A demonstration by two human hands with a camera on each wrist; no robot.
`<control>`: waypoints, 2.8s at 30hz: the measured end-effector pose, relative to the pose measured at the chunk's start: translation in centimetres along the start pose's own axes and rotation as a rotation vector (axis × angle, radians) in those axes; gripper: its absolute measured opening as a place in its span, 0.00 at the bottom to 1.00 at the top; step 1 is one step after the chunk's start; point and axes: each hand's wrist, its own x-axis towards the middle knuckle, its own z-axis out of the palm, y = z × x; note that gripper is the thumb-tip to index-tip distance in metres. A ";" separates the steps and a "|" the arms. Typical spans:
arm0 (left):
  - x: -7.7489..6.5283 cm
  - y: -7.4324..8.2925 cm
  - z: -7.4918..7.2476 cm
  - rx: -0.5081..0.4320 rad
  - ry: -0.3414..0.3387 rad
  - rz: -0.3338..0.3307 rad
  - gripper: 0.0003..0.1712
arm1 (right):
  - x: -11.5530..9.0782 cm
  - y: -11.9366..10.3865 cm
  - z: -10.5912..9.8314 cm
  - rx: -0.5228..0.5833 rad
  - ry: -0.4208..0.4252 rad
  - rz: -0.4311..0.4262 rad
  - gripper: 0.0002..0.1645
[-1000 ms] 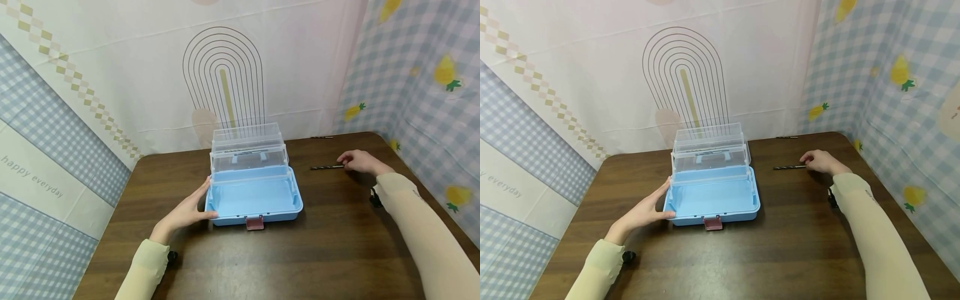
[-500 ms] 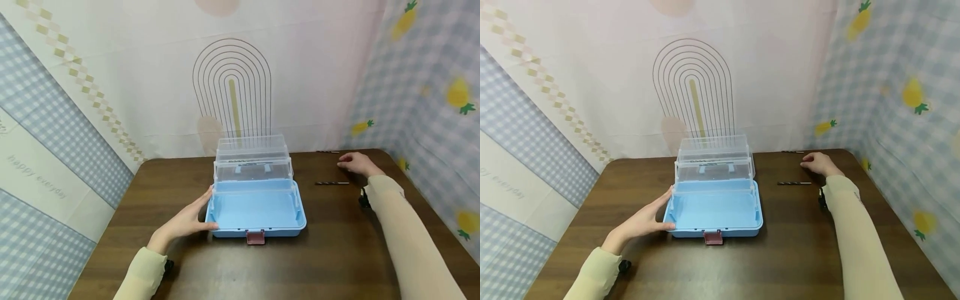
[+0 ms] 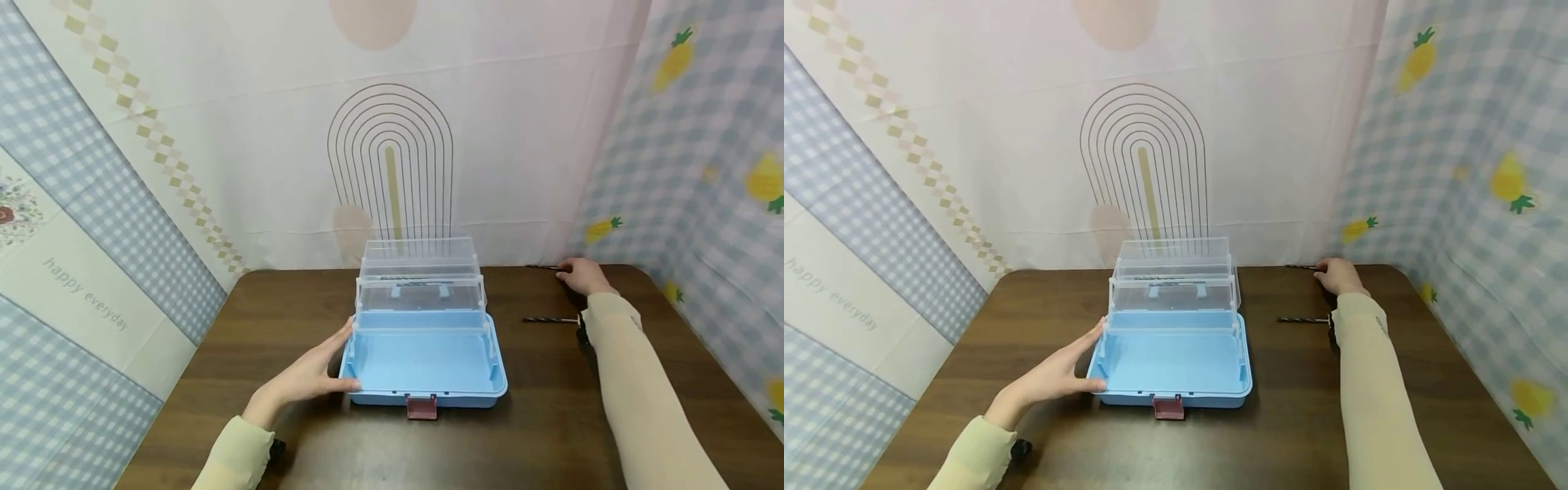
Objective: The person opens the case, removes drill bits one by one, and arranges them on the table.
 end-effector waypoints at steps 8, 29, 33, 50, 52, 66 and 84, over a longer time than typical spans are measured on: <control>-0.3 -0.2 -0.1 0.010 -0.026 -0.007 0.64 | 0.8 0.0 1.1 -0.111 -0.013 -0.053 0.24; 0.0 -0.1 -0.7 0.023 0.013 0.017 0.65 | 0.3 -1.2 1.1 -0.223 -0.014 -0.164 0.06; -0.1 -0.2 -1.2 0.034 0.010 0.001 0.65 | -0.4 -1.6 0.9 -0.219 -0.035 -0.205 0.05; 0.0 -0.1 -0.7 -0.010 -0.006 -0.005 0.65 | -3.7 -1.9 0.3 -0.209 -0.057 -0.316 0.05; 0.1 0.0 -0.6 -0.012 -0.002 -0.002 0.65 | -4.0 -2.0 0.3 -0.198 -0.060 -0.317 0.05; 0.1 0.2 -0.2 0.008 -0.023 -0.013 0.65 | -5.9 -2.0 1.0 -0.197 -0.065 -0.289 0.03; 0.1 0.4 -0.5 0.004 -0.047 -0.024 0.65 | -4.8 -4.0 -0.6 -0.056 -0.003 -0.226 0.14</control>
